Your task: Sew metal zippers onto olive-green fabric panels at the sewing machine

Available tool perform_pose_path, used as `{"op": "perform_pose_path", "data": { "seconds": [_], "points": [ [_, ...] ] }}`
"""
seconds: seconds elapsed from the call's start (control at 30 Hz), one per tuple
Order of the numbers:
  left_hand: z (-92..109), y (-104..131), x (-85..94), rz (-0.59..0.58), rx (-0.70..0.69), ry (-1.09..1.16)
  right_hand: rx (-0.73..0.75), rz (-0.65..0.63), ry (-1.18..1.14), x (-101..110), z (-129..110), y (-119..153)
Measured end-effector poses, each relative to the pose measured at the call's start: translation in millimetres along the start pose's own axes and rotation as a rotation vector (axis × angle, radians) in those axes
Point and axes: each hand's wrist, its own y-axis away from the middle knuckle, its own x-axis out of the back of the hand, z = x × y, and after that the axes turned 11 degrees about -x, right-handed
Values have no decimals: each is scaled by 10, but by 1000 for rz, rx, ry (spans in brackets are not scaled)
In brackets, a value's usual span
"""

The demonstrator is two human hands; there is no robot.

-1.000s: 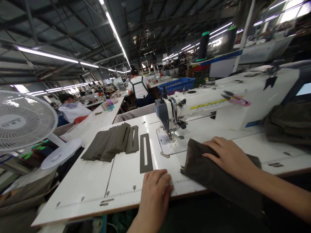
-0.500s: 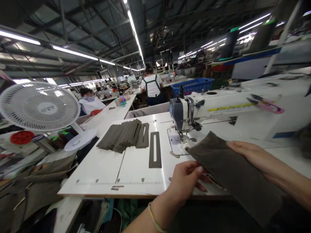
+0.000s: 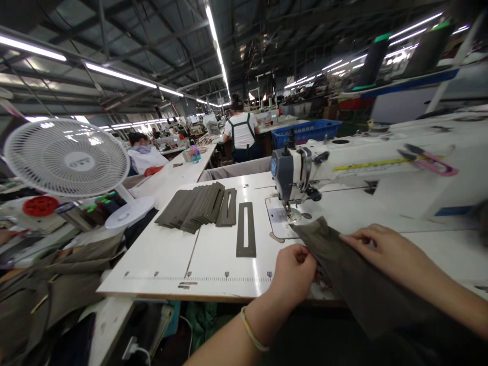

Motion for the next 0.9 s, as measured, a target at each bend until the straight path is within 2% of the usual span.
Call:
{"op": "perform_pose_path", "data": {
  "seconds": [0.17,0.27,0.4,0.47,0.6,0.63,0.7,0.8,0.87,0.9],
  "points": [
    [-2,14,-15,5,56,-17,62,-37,99,-57,-13,43],
    [-6,14,20,-22,75,-40,106,-14,95,58,-10,-12],
    [-7,-5,118,-115,88,-152,75,10,54,240,-25,-79],
    [-14,-19,165,-148,118,-183,67,78,76,258,-61,-62],
    [-27,-44,234,-164,160,-211,135,327,158,219,-132,-6],
    [-24,-53,248,-175,164,-219,125,351,159,210,-134,-15],
    [-1,-81,277,-208,174,-249,46,307,154,185,-108,-75],
    [73,-124,335,-278,204,-361,-37,127,141,107,-27,-217],
    [137,-118,380,-260,194,-464,-47,47,98,49,22,-287],
    [165,-99,400,-216,139,-557,-59,26,72,30,35,-304]
  ]
}}
